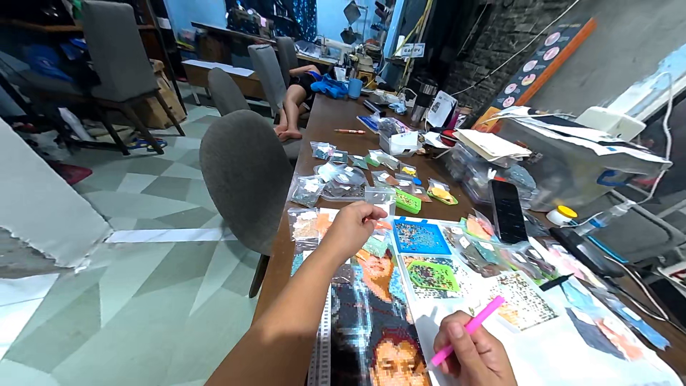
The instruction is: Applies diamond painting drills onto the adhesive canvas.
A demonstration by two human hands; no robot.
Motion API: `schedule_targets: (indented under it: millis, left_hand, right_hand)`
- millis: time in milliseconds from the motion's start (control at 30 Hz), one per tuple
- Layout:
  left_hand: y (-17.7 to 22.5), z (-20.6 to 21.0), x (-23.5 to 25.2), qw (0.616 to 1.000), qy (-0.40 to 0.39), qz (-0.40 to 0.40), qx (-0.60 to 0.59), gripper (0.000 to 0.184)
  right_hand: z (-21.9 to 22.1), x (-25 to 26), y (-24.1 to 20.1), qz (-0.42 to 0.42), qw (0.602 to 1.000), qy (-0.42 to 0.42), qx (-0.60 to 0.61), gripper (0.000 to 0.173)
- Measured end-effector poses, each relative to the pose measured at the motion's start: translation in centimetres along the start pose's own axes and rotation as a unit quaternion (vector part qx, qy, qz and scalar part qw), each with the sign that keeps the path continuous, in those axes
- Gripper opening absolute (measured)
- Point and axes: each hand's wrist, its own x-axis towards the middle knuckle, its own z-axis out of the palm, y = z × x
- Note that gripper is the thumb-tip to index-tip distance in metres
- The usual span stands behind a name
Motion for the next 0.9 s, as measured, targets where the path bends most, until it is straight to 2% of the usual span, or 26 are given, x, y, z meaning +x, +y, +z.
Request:
schedule_targets:
  millis: [267,900]
  left_hand:
    - [0.1,0.0,0.0,1.000,0.001,-0.008,0.004,0.023]
    - [0.1,-0.1,0.1,1.000,-0.001,-0.011,-0.010,0.022]
  right_hand:
    - [0.6,0.8,-0.5,0.022,0.997,0.062,-0.031,0.025]
    - [3.1,1.8,-1.0,0.024,0.995,0.072,-0.064,0.024]
